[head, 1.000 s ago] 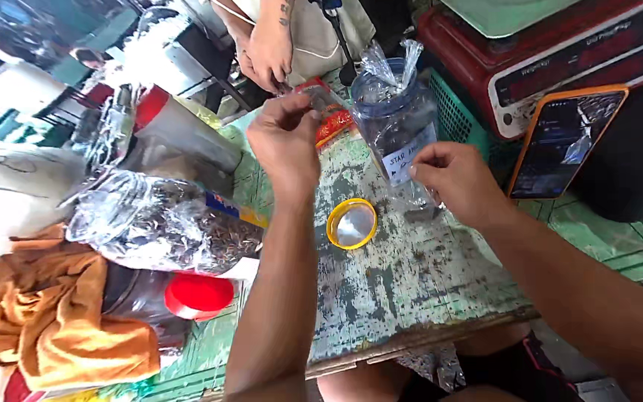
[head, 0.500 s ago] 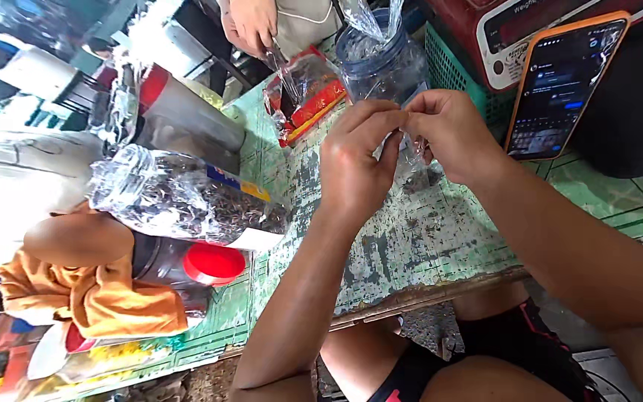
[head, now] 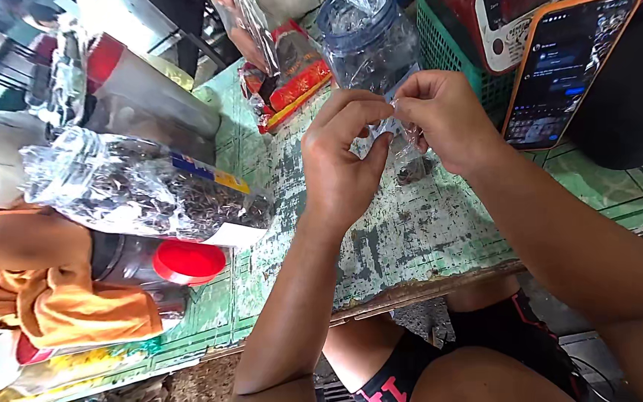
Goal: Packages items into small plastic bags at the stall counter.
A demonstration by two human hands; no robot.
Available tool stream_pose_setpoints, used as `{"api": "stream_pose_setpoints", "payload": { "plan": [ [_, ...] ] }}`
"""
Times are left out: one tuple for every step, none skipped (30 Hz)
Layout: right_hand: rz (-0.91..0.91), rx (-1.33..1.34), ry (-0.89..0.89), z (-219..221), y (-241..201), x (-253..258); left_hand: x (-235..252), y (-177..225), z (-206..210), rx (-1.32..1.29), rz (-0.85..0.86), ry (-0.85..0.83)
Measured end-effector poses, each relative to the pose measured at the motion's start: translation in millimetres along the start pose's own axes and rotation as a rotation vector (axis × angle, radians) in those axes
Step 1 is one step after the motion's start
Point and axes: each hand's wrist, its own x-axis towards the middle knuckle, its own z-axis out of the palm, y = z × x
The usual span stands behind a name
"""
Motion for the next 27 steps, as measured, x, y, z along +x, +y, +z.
{"api": "stream_pose_setpoints", "payload": {
  "plan": [
    [-0.005, -0.002, -0.005, 0.2, -0.2, 0.2, -0.9, -1.3, -0.9, -0.03, -0.014, 0.022],
    [-0.008, -0.01, -0.008, -0.2, -1.0, 0.1, -2.0, -2.3, -2.1, -0.065, -0.037, 0.046],
    [-0.01, -0.024, -0.01, -1.2, -2.1, -0.1, -3.2, -2.8, -3.5, -0.102, -0.065, 0.076],
    [-0.014, -0.036, -0.01, -2.2, -3.0, 0.1, -4.4, -3.2, -5.5, -0.132, -0.096, 0.103],
    [-0.024, -0.051, -0.012, -3.5, -3.4, 0.5, -5.6, -3.7, -7.6, -0.153, -0.124, 0.125],
    [-0.033, -0.06, -0.014, -5.1, -3.5, 0.3, -7.3, -4.6, -9.3, -0.167, -0.152, 0.144],
    [-0.046, -0.067, -0.011, -6.8, -3.5, 0.1, -9.6, -5.7, -11.3, -0.18, -0.176, 0.16],
    [-0.058, -0.071, -0.008, -8.2, -4.0, 0.1, -13.0, -6.8, -14.0, -0.18, -0.2, 0.167],
    [-0.069, -0.07, -0.001, -9.1, -4.3, 0.1, -18.2, -7.2, -17.4, -0.164, -0.231, 0.151],
    [-0.077, -0.065, 0.008, -10.0, -4.3, -0.1, -25.1, -5.7, -21.6, -0.123, -0.278, 0.091],
    [-0.083, -0.058, 0.016, -10.5, -4.6, 0.3, -32.9, -3.2, -25.9, -0.057, -0.336, -0.017],
    [-0.088, -0.054, 0.022, -10.4, -4.7, 1.0, -41.5, -1.1, -27.7, 0.01, -0.388, -0.145],
    [-0.09, -0.055, 0.027, -10.4, -4.8, 1.7, -50.7, 0.0, -25.2, 0.056, -0.433, -0.264],
    [-0.089, -0.065, 0.024, -11.1, -5.5, 2.5, -61.1, 0.1, -18.9, 0.087, -0.476, -0.358],
    [-0.079, -0.076, 0.016, -11.3, -4.8, 1.5, -73.2, 0.1, -9.9, 0.109, -0.515, -0.42],
    [-0.074, -0.078, 0.008, -10.9, -4.5, 1.2, -83.1, -0.6, -0.5, 0.125, -0.534, -0.458],
    [-0.076, -0.076, 0.004, -11.2, -4.5, 2.2, -90.5, -1.2, 8.7, 0.143, -0.54, -0.479],
    [-0.071, -0.07, 0.005, -11.1, -2.7, 0.9, -96.8, -0.5, 17.1, 0.163, -0.546, -0.486],
    [-0.066, -0.071, 0.006, -11.1, -2.2, 0.6, -99.2, 0.7, 23.4, 0.183, -0.546, -0.471],
    [-0.062, -0.088, 0.004, -11.8, -3.0, 1.6, -98.6, 1.5, 26.6, 0.206, -0.542, -0.455],
    [-0.058, -0.106, 0.005, -12.3, -4.3, 3.0, -96.4, 1.7, 26.8, 0.224, -0.541, -0.451],
    [-0.058, -0.114, 0.003, -12.9, -5.4, 4.1, -94.8, 1.3, 25.8, 0.239, -0.539, -0.454],
    [-0.06, -0.104, 0.001, -13.1, -5.7, 4.5, -94.9, 0.2, 24.3, 0.255, -0.53, -0.458],
    [-0.068, -0.076, -0.004, -13.1, -5.2, 4.7, -96.2, -0.6, 22.6, 0.262, -0.524, -0.459],
    [-0.079, -0.055, -0.012, -13.6, -4.4, 5.1, -97.5, -1.3, 21.2, 0.268, -0.521, -0.457],
    [-0.093, -0.05, -0.016, -14.1, -3.7, 6.2, -99.0, -2.1, 20.3, 0.278, -0.517, -0.447],
    [-0.102, -0.058, -0.024, -14.3, -2.6, 7.3, -100.9, -2.4, 19.6, 0.294, -0.511, -0.432]
  ]
}}
